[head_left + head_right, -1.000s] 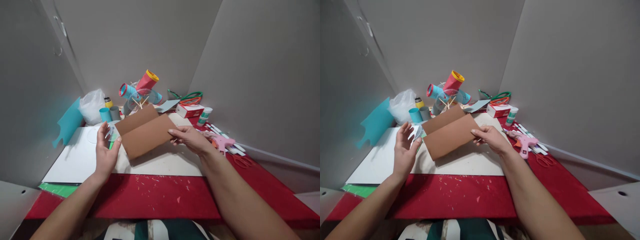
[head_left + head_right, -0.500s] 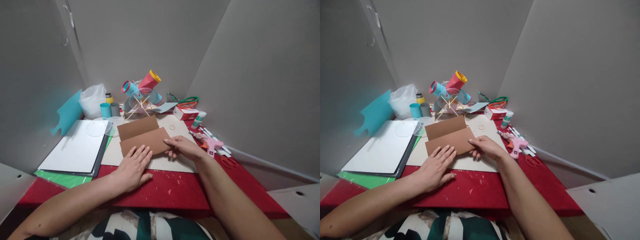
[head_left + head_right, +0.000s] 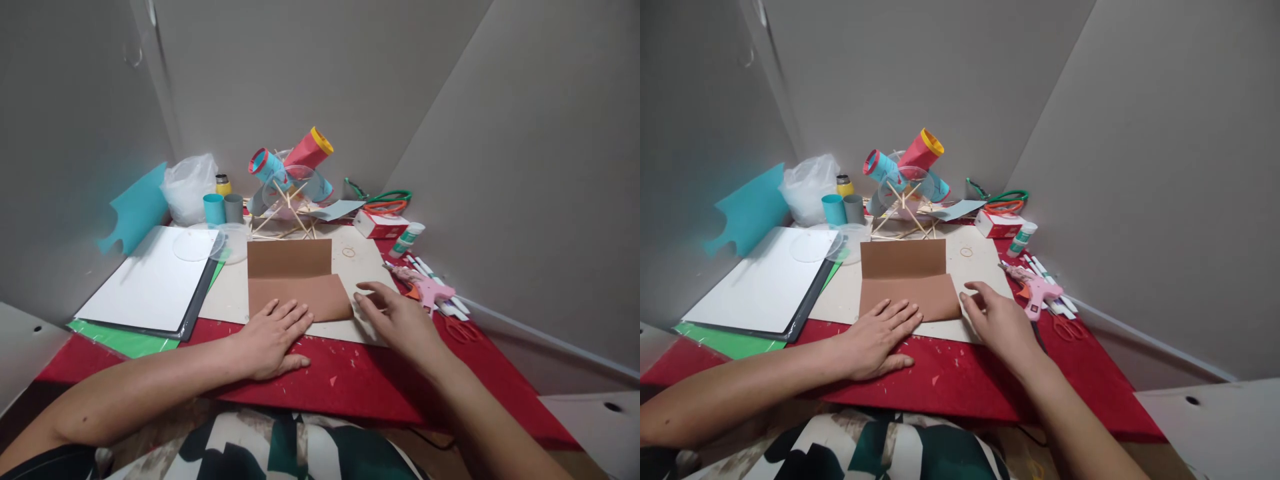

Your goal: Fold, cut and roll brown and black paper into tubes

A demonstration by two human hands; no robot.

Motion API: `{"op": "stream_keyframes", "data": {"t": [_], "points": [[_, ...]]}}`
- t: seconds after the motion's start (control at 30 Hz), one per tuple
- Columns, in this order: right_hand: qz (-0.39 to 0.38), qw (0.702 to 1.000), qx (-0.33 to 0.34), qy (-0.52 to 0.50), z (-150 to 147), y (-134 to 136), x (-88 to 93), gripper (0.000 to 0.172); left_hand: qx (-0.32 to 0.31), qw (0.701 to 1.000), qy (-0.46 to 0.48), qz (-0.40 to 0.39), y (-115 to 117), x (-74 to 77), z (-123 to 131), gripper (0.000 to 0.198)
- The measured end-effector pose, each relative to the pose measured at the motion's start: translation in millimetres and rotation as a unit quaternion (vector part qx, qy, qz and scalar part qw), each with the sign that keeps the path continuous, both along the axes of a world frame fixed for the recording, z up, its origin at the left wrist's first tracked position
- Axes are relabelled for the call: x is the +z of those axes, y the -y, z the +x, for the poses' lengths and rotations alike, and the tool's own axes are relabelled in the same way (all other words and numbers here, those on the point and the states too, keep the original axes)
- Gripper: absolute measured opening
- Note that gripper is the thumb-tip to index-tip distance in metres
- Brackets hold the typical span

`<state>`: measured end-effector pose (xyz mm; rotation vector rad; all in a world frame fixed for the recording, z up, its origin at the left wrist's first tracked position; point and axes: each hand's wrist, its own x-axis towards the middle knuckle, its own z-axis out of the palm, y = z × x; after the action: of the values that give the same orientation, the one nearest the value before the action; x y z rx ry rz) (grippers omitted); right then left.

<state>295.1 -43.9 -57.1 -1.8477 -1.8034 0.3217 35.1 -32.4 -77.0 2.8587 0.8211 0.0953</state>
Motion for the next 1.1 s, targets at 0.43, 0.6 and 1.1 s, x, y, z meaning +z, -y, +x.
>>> {"op": "stream_keyframes", "data": {"t": [0.43, 0.6, 1.1], "points": [[0.079, 0.931, 0.297, 0.197, -41, 6, -45.4, 0.069, -0.005, 1.0, -0.003, -0.026, -3, 2.6, 1, 0.08], [0.083, 0.927, 0.298, 0.21, -34, 3, -48.4, 0.072, 0.005, 0.997, -0.047, -0.061, -5, 8.3, 5, 0.083], [0.055, 0.94, 0.257, 0.218, -18, 4, -55.2, 0.076, 0.074, 0.993, -0.068, -0.061, 10, 17.0, -44, 0.083]]}}
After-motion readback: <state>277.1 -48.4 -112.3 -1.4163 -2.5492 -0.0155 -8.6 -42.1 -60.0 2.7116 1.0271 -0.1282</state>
